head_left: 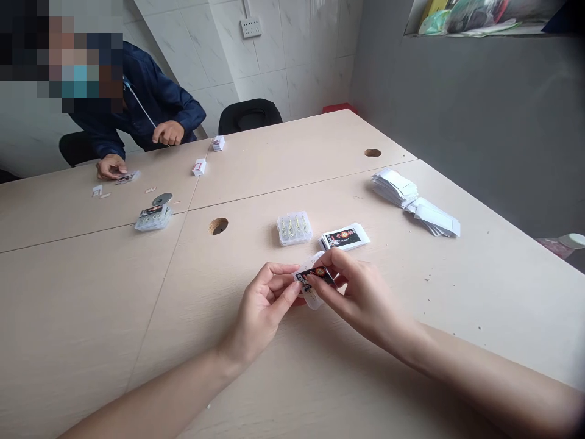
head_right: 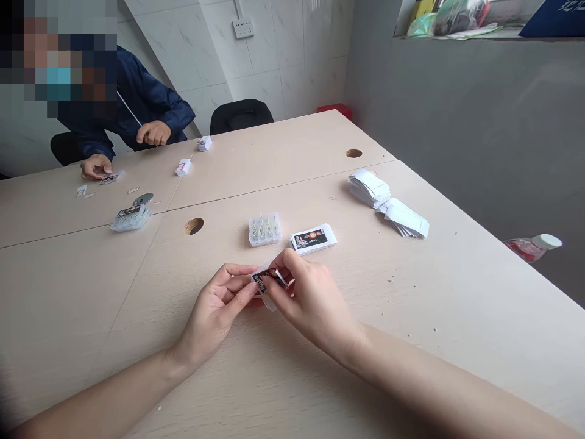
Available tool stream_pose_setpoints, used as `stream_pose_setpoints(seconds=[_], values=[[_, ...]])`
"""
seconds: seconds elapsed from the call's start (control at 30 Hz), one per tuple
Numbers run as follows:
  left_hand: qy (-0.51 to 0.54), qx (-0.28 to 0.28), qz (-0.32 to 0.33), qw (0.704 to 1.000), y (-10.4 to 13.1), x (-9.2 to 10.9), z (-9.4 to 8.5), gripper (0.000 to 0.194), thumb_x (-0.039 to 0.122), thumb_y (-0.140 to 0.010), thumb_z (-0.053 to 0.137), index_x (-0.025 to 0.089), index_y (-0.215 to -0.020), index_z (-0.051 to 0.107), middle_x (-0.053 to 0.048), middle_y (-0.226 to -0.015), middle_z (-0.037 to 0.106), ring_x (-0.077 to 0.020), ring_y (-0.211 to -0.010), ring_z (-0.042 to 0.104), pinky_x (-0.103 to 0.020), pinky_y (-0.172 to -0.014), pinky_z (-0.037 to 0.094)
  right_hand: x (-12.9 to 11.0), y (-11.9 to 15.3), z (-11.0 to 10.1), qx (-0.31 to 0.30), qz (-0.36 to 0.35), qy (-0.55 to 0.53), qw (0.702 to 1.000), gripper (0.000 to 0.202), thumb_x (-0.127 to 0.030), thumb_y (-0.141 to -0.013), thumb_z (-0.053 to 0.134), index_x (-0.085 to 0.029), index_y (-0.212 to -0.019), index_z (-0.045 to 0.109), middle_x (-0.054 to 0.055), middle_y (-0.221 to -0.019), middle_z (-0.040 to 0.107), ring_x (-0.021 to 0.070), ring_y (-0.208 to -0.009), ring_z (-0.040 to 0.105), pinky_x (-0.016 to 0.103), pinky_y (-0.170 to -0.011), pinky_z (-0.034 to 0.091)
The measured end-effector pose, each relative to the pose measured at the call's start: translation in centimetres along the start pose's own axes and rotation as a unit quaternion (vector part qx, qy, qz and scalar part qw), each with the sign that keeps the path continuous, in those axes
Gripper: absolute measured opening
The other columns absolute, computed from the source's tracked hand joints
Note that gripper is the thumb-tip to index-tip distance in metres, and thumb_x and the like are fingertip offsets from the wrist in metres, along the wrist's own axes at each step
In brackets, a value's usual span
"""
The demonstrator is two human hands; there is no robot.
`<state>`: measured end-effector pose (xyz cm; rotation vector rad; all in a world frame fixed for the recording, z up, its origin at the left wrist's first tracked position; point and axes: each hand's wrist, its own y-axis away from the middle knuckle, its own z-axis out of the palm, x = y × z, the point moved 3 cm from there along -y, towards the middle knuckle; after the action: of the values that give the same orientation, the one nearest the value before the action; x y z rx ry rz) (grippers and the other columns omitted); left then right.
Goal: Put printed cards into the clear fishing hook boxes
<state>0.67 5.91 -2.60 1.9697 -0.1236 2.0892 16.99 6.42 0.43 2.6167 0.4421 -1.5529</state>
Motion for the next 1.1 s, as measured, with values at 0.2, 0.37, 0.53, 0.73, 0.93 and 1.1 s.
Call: stream_pose_setpoints(seconds=[0.2, 0.37, 0.53, 0.73, 0.93, 1.1], values=[[0.021, -0.014, 0.0, 1.0, 0.1, 0.2, 0.0, 0.017, 0.026, -0.091, 0.059, 0.021, -0.106, 0.055, -0.003, -0.098, 0.074, -0.0168, -0.09, 0.069, -0.033, -0.086, 0.055, -0.1, 0.1, 0.0, 0.01, -0.013, 0.028, 0.999, 0.006, -0.025, -0.09, 0.052, -0.022, -0.085, 0.049, -0.003, -0.073, 0.064, 0.0127, -0.06, 0.057, 0.026, -0.056, 0.043], [0.036, -0.015, -0.003, 0.999, 0.2, 0.3, 0.0, 0.016, 0.025, -0.091, 0.058, 0.02, -0.106, 0.054, -0.004, -0.098, 0.074, -0.0173, -0.09, 0.07, -0.033, -0.085, 0.055, 0.1, -0.1, 0.1, 0.012, -0.004, 0.018, 1.0, 0.009, -0.026, -0.089, 0.054, -0.023, -0.082, 0.05, -0.003, -0.069, 0.063, 0.0122, -0.059, 0.056, 0.025, -0.055, 0.043], [0.035, -0.012, -0.007, 0.999, 0.2, 0.4, 0.0, 0.016, 0.025, -0.09, 0.059, 0.021, -0.104, 0.054, -0.004, -0.1, 0.075, -0.0177, -0.091, 0.07, -0.032, -0.084, 0.055, 0.6, -0.1, 0.2, 0.008, 0.017, -0.025, 1.0, 0.012, -0.029, -0.091, 0.054, -0.022, -0.083, 0.05, -0.001, -0.073, 0.065, 0.014, -0.064, 0.059, 0.027, -0.057, 0.043], [0.036, -0.015, -0.006, 0.999, -0.1, 0.4, 0.1, 0.015, 0.026, -0.09, 0.059, 0.02, -0.103, 0.054, -0.004, -0.101, 0.075, -0.018, -0.088, 0.071, -0.032, -0.084, 0.055, 1.4, -0.4, -0.1, 0.056, 0.021, -0.068, 0.996, 0.012, -0.031, -0.091, 0.054, -0.022, -0.083, 0.049, -0.001, -0.074, 0.059, 0.0141, -0.067, 0.056, 0.027, -0.058, 0.043], [0.032, -0.023, -0.012, 0.999, 0.1, 0.4, 0.1, 0.017, 0.026, -0.091, 0.057, 0.021, -0.108, 0.053, -0.004, -0.102, 0.075, -0.0175, -0.092, 0.07, -0.031, -0.087, 0.053, 1.5, -0.4, 0.3, 0.025, 0.02, -0.05, 0.998, 0.014, -0.03, -0.087, 0.059, -0.022, -0.082, 0.048, -0.003, -0.073, 0.059, 0.0133, -0.064, 0.054, 0.026, -0.055, 0.042], [0.02, -0.027, -0.012, 0.999, 0.2, 0.4, 0.1, 0.017, 0.026, -0.091, 0.058, 0.021, -0.107, 0.055, -0.004, -0.103, 0.075, -0.0171, -0.091, 0.07, -0.029, -0.085, 0.053, 1.8, -0.5, 0.5, 0.019, 0.033, -0.07, 0.997, 0.017, -0.034, -0.086, 0.06, -0.022, -0.082, 0.049, -0.001, -0.073, 0.062, 0.0146, -0.064, 0.059, 0.026, -0.054, 0.043]])
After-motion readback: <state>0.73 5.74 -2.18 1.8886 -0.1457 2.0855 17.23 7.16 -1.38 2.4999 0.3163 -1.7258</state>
